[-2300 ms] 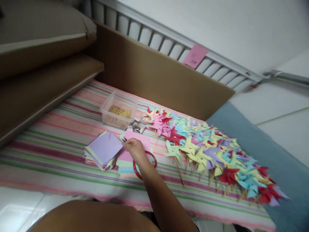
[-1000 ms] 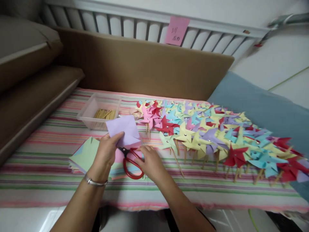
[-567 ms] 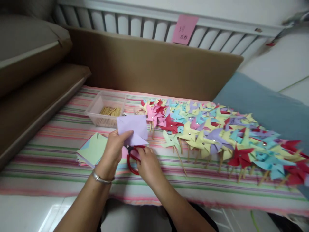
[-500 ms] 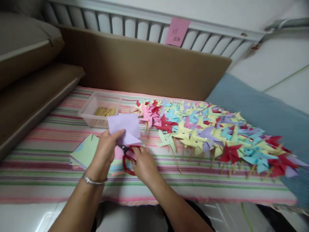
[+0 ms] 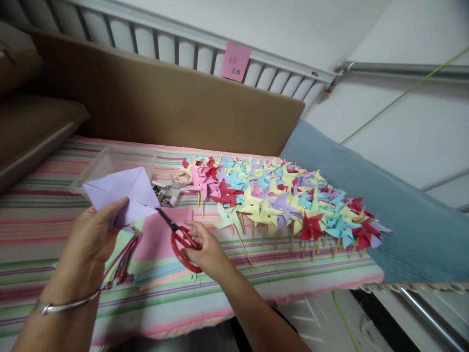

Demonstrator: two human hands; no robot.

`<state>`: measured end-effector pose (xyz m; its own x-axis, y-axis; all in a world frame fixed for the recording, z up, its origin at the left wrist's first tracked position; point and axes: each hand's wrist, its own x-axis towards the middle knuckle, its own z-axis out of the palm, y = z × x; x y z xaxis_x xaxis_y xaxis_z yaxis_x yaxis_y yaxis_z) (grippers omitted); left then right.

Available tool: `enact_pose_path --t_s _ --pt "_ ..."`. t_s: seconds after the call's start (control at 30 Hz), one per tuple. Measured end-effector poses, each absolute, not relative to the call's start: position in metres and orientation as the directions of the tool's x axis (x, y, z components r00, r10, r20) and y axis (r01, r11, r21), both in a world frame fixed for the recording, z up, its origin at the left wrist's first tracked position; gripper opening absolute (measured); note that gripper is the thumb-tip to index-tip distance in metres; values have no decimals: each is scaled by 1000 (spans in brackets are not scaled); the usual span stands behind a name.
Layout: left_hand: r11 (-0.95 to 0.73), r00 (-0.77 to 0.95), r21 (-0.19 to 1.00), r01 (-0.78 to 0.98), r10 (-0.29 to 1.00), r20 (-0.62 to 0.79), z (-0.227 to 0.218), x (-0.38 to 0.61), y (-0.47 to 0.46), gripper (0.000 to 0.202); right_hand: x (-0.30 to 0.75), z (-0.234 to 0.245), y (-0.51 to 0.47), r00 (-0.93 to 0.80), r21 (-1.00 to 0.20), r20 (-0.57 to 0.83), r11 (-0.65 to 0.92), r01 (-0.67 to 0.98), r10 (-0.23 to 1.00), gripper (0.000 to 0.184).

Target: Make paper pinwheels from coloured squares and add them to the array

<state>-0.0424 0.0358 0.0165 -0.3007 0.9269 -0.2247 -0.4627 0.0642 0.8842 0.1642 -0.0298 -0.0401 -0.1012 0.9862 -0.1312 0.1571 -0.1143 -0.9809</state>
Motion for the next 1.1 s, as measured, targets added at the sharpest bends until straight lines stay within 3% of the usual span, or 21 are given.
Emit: enact_pose_path --t_s 0.1,0.17,0.27,0.43,0.6,0.83,1.1 --pt "46 -318 838 -543 913 -257 19 -39 35 26 169 -33 -29 -116 -968 -178 -195 -156 977 58" --pt "46 -263 835 -548 938 -224 18 -38 36 29 171 -28 -33 -210 -960 -152 -195 -199 966 46" --pt "78 -183 869 -489 965 -190 15 -41 37 31 172 -23 -40 -297 -972 -168 -208 -107 940 34" --pt "125 -144 909 -398 970 -196 13 -51 36 33 173 -14 -48 -376 -966 -236 -175 190 896 44" --pt "183 -158 902 -392 952 -262 19 -56 33 33 173 -8 -51 -341 -919 -314 -193 344 886 38" --pt "160 -125 890 -426 964 -233 22 -61 31 31 167 -8 -50 -333 -874 -363 -194 446 870 34" --pt "199 -53 934 -298 973 -224 22 -60 28 22 161 -3 -51 -350 -895 -316 -155 417 882 33"
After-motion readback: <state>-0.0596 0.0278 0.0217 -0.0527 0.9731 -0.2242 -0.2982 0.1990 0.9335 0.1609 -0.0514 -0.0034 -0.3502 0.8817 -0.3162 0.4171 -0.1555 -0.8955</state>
